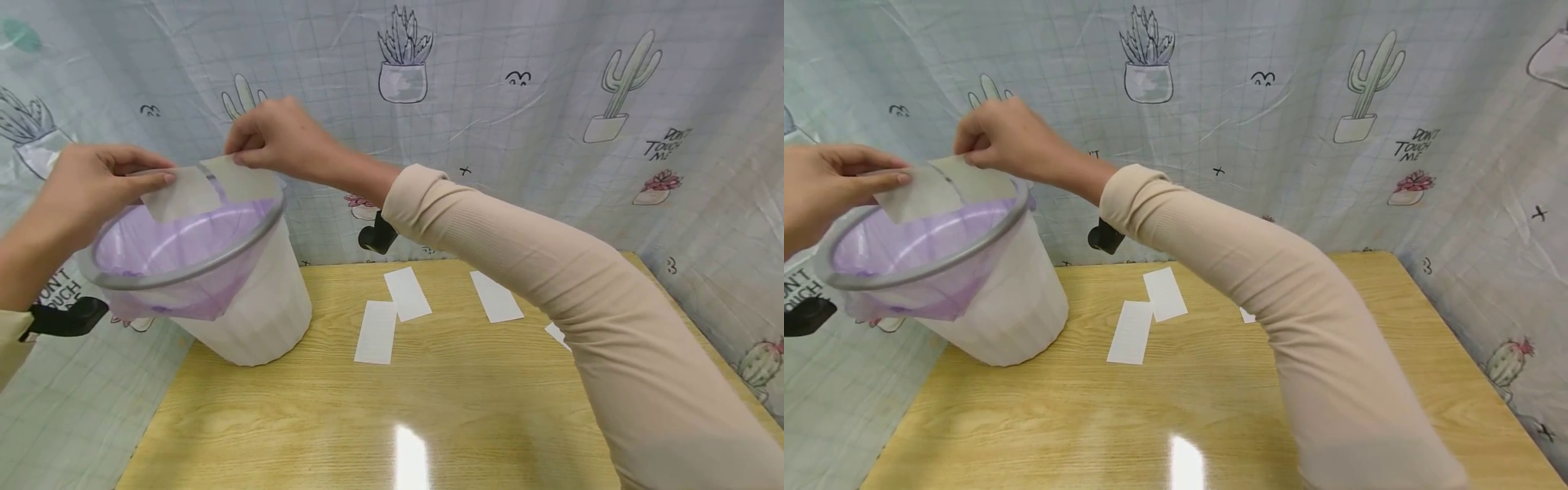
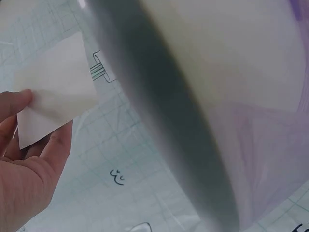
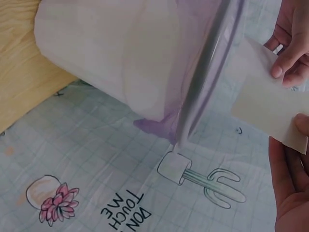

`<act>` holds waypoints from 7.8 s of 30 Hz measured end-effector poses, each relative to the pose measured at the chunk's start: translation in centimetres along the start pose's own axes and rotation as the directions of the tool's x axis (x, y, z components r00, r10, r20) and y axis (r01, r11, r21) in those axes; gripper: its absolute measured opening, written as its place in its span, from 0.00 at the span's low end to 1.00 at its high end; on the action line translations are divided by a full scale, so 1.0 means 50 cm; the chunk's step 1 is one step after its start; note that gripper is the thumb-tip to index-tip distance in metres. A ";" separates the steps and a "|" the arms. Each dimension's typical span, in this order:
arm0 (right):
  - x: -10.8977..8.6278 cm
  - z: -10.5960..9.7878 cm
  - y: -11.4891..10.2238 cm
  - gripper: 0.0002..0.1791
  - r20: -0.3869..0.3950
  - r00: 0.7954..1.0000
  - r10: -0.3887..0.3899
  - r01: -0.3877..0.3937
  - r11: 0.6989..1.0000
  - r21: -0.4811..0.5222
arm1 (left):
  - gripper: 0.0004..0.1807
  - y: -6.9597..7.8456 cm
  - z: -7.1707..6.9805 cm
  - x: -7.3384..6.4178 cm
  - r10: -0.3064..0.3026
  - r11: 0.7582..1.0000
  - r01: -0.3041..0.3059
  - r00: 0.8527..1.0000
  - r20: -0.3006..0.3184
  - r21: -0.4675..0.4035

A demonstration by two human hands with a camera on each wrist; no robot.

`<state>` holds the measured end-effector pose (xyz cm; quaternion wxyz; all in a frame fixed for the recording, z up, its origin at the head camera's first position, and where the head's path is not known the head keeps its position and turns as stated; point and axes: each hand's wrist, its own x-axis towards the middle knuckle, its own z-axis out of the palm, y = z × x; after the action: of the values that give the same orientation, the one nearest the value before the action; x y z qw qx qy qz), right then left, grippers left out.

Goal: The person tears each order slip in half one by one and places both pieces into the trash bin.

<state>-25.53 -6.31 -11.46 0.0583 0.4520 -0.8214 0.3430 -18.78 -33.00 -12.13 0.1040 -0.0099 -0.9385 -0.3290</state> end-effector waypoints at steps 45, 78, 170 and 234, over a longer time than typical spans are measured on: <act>0.045 0.048 0.005 0.07 0.177 0.983 0.056 -0.058 0.998 0.009 | 0.09 -0.018 -0.016 0.019 0.018 0.997 -0.002 0.978 0.206 -0.074; -0.148 -0.034 0.149 0.08 0.068 0.994 0.085 -0.086 0.996 0.010 | 0.17 0.140 0.119 -0.159 0.229 0.956 -0.206 0.969 0.091 -0.209; -0.532 0.297 0.411 0.40 0.545 0.808 0.224 -0.114 0.967 -0.228 | 0.41 -0.095 0.695 -0.178 0.170 0.976 -0.219 0.799 0.577 0.016; -0.544 0.318 0.369 0.11 0.351 0.934 0.070 0.041 0.953 -0.299 | 0.12 -0.071 0.694 -0.178 0.357 0.934 -0.311 0.830 0.427 -0.176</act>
<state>-20.67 9.58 -43.96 -0.0263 0.4864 -0.8642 0.1261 -16.93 -13.83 -42.53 -0.0620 -0.2554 -0.9029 -0.3402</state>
